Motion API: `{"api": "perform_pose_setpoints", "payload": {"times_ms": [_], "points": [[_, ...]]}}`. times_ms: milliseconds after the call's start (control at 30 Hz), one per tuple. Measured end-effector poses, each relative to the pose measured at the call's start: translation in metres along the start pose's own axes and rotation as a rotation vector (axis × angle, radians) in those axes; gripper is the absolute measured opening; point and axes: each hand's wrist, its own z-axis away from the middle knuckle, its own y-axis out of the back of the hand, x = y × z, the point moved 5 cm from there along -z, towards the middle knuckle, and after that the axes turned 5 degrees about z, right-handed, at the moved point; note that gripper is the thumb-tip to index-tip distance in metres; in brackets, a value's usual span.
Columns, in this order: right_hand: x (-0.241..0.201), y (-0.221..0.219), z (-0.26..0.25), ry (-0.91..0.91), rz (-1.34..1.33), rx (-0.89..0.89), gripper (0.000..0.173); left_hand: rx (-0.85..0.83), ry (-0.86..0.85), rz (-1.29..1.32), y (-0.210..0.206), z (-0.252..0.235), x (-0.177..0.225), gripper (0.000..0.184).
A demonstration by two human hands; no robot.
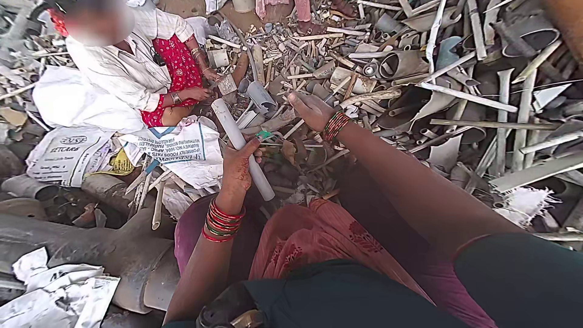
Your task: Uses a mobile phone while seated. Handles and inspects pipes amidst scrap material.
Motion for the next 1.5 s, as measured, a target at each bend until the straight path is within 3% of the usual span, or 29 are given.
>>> {"api": "perform_pose_setpoints", "payload": {"times_ms": [133, 233, 533, 833, 1400, 1500], "points": [[-0.006, -0.006, 0.001, 0.049, 0.015, -0.078, 0.040, 0.067, 0.004, -0.024, 0.002, -0.004, 0.000, 0.012], [-0.026, -0.015, 0.008, 0.186, 0.057, -0.126, 0.027, 0.056, -0.019, -0.027, 0.004, -0.006, 0.000, 0.012], [-0.046, -0.024, 0.019, 0.406, 0.170, -0.016, 0.023, 0.064, -0.024, -0.067, 0.004, -0.005, -0.001, 0.011], [-0.050, -0.030, 0.025, 0.427, 0.279, 0.080, 0.022, -0.005, -0.054, -0.153, 0.008, -0.004, -0.002, 0.015], [-0.051, -0.025, 0.025, 0.352, 0.339, 0.074, 0.027, -0.015, -0.129, -0.174, 0.005, -0.006, 0.001, 0.024], [-0.052, -0.025, 0.024, 0.353, 0.345, 0.045, 0.026, -0.007, -0.126, -0.181, 0.004, -0.006, 0.001, 0.019]]}}
